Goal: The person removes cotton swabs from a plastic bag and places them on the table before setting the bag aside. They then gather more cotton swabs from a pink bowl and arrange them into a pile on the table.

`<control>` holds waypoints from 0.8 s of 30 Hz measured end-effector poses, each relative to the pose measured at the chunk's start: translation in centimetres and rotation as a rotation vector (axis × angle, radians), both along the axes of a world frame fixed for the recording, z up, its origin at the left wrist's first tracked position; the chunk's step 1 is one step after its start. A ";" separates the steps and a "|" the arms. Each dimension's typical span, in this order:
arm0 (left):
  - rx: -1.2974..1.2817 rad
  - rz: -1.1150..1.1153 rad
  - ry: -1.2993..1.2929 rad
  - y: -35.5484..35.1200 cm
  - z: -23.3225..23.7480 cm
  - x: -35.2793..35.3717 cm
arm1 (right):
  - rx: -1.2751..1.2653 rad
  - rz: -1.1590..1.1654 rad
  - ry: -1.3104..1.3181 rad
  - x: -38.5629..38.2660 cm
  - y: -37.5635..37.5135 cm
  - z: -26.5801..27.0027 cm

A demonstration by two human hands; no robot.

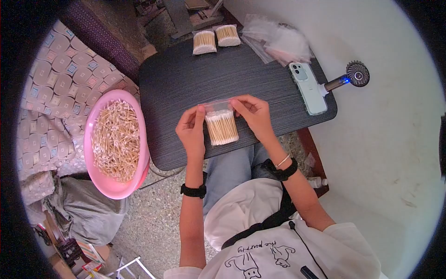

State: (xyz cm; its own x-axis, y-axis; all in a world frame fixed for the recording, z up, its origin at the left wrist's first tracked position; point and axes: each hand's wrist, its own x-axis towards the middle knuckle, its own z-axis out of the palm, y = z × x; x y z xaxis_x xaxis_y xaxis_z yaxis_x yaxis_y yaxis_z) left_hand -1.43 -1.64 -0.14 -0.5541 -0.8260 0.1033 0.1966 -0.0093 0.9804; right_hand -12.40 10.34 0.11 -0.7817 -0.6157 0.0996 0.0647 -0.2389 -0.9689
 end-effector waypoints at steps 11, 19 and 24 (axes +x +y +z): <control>-0.002 -0.014 0.012 0.2 0.2 0.1 | 0.011 -0.073 0.011 0.1 -0.3 -0.1; 0.012 -0.053 0.011 0.4 0.4 0.1 | 0.007 0.014 -0.010 -0.2 -0.7 -0.2; 0.028 -0.093 0.056 0.6 0.3 0.0 | 0.078 0.129 0.005 -0.4 -0.6 0.2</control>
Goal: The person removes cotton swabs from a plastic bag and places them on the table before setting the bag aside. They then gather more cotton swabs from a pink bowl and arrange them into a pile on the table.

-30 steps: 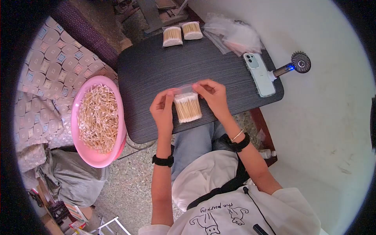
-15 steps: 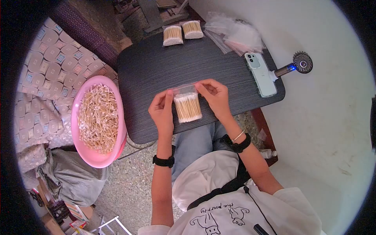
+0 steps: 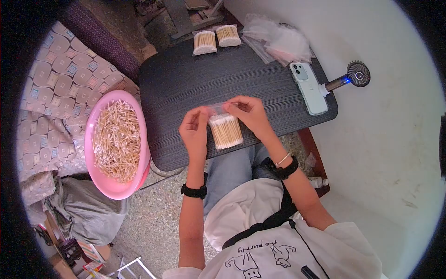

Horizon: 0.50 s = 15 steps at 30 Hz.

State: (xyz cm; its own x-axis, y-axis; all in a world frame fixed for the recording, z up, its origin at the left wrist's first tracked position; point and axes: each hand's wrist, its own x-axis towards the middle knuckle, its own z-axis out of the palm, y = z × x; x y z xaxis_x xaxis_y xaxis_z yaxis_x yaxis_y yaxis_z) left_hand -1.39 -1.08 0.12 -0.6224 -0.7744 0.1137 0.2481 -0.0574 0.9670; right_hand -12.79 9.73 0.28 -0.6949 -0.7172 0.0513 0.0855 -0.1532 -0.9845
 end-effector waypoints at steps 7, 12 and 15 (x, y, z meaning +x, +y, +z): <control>-0.008 -0.092 -0.025 -0.5 -0.4 0.2 | 0.001 0.024 0.060 -0.2 -0.1 -0.9; 0.010 -0.072 -0.055 -0.5 -0.3 0.4 | 0.049 0.042 0.062 0.1 -0.4 -0.9; 0.022 -0.069 -0.031 -0.3 0.2 0.3 | 0.014 0.069 0.028 0.0 -0.6 -0.2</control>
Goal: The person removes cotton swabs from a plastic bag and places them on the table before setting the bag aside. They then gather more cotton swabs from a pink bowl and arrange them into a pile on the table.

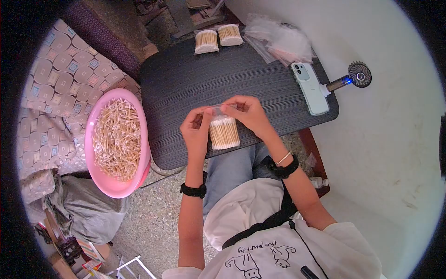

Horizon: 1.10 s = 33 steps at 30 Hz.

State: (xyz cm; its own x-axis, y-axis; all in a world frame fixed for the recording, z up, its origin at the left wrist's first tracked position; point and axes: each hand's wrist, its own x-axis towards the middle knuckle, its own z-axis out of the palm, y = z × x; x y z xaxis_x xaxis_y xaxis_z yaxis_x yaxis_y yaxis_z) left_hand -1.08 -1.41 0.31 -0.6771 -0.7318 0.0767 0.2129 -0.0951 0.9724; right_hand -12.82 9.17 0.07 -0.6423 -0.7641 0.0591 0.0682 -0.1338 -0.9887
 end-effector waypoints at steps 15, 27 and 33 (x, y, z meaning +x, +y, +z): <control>-0.016 0.055 0.013 -0.1 -0.4 0.1 | 0.048 -0.015 -0.040 0.6 -0.1 1.3; -0.135 -0.033 0.047 0.1 -0.5 -0.3 | -0.023 -0.173 0.121 0.2 0.4 1.0; -0.060 -0.120 -0.008 0.2 -1.0 -0.1 | -0.159 -0.122 -0.044 0.9 0.8 1.9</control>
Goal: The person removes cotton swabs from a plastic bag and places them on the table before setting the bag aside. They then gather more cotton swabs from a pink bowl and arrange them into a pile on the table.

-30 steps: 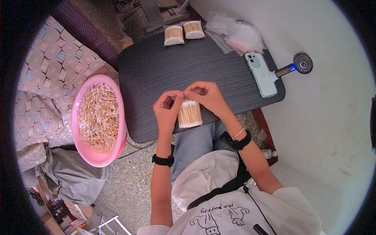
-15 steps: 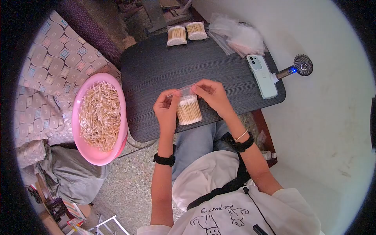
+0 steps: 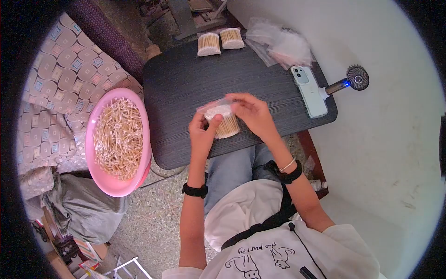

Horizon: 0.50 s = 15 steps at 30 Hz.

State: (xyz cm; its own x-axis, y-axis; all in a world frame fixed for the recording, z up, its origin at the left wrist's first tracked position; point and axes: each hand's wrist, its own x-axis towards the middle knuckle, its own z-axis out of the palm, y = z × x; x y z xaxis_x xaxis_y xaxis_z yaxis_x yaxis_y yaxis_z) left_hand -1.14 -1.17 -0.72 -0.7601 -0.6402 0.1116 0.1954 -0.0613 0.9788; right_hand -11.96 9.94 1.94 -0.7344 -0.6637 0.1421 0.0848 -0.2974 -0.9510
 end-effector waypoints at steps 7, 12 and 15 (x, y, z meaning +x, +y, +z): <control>0.015 0.012 -0.017 -0.3 0.0 0.2 | 0.140 0.061 0.135 0.3 0.3 -0.4; 0.097 0.014 0.013 -0.1 0.3 0.1 | 0.099 -0.069 0.315 0.9 0.1 0.1; 0.081 0.022 0.009 -0.2 0.4 0.4 | 0.122 -0.113 0.509 1.0 -0.2 0.8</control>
